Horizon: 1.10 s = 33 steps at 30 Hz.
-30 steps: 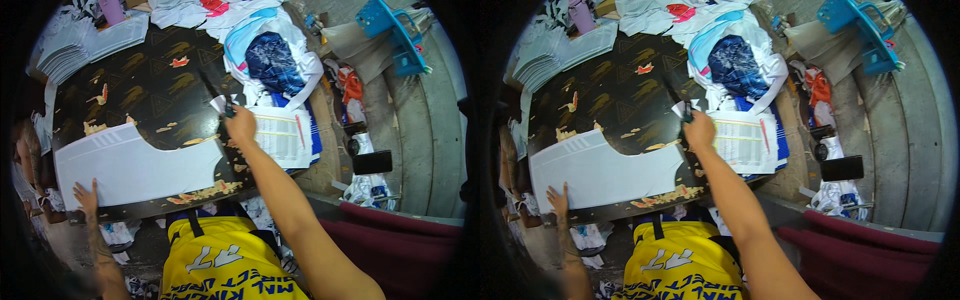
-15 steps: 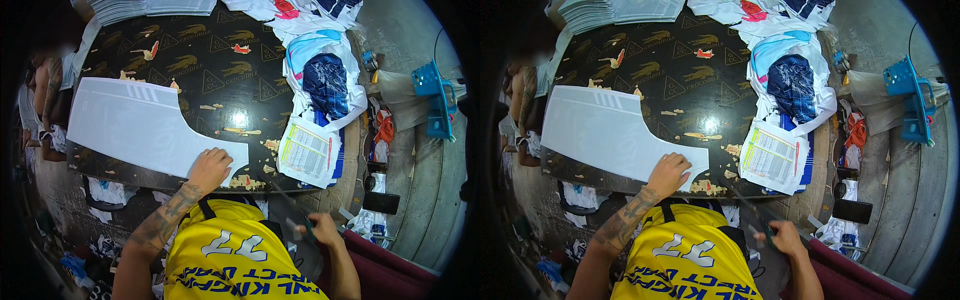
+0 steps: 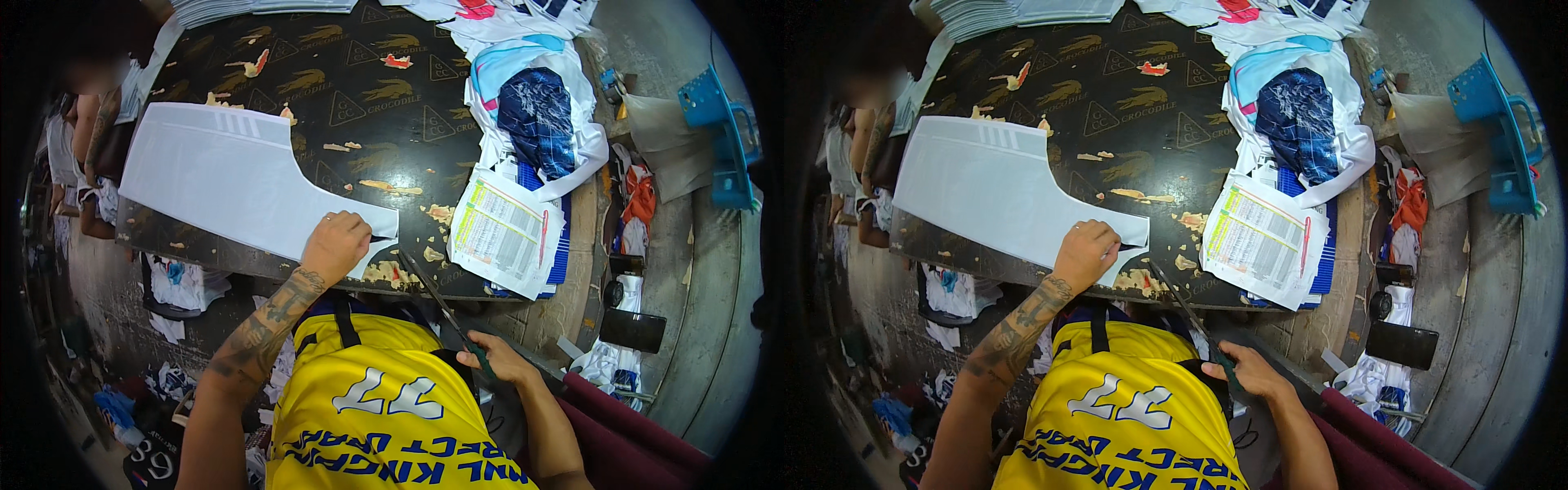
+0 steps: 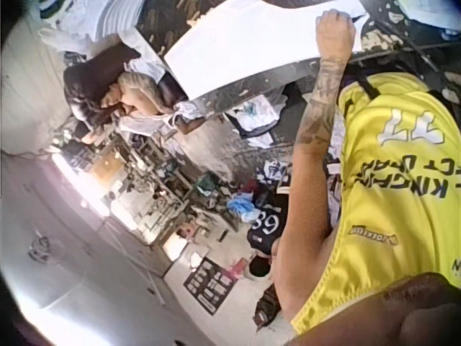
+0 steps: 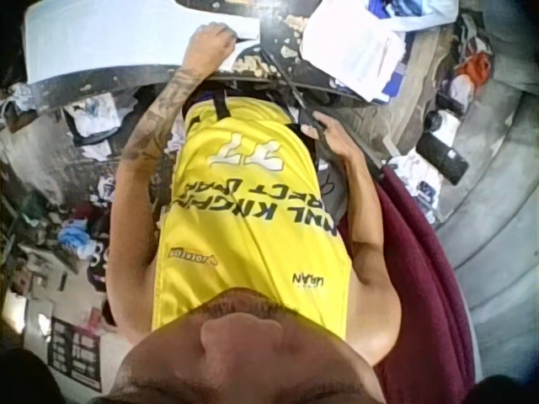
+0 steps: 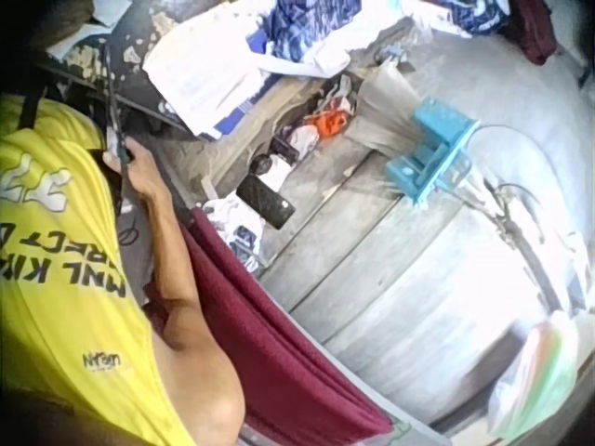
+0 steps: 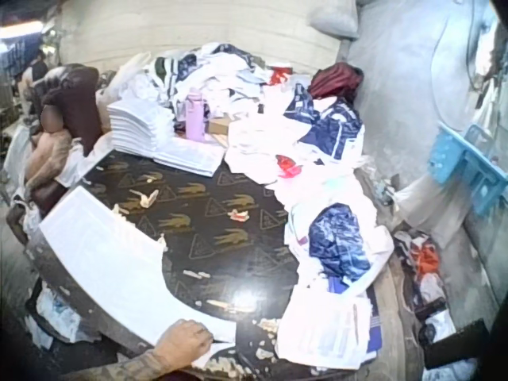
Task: The person cuts large white printed fabric sheets on a table using scissors, following printed outlines. They repeatedly flip the sheets, trim edges, and stack the cut pieces. The person also handles and stacks finished printed jersey tops.
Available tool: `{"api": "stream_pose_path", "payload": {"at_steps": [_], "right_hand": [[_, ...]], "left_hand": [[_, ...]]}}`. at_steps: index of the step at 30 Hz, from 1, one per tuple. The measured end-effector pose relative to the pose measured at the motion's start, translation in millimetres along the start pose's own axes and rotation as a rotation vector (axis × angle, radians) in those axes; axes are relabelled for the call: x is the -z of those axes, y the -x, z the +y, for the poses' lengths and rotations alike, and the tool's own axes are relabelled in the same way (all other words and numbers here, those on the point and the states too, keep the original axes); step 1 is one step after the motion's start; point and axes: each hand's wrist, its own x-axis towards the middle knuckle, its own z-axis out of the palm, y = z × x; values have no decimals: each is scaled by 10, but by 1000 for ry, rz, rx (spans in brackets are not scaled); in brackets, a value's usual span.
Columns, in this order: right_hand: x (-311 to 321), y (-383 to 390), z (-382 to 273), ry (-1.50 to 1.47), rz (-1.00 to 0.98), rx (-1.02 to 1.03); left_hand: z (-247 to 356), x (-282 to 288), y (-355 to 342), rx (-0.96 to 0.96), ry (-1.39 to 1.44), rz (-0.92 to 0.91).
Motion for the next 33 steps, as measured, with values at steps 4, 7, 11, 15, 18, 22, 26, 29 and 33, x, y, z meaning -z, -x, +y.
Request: {"api": "stream_pose_path", "payload": {"at_steps": [4,7,11,15,18,22,26,29,33], "right_hand": [[36,-141,15,-9,-82,-61],[7,-350,-51,30,-127,-16],[41,-517,-91,21,-147,168],[164,-428,7,95,-24,-30],[233,-335,90,118,-3,-29],[253,-295,77,34,-69,-14],[244,-388,-102,69,-101,15],[215,-516,-281,208,-164,38],[114,-692,-475,121,-216,50]], "left_hand": [[-230,260,320,677,407,429],[-521,735,705,1006,338,749],[-349,919,874,822,-341,801],[138,506,471,368,-52,170],[249,189,150,297,5,-11],[156,-11,148,337,42,37],[-41,225,572,691,265,571],[-257,664,903,1169,257,979],[-132,771,1025,930,-273,754]]}}
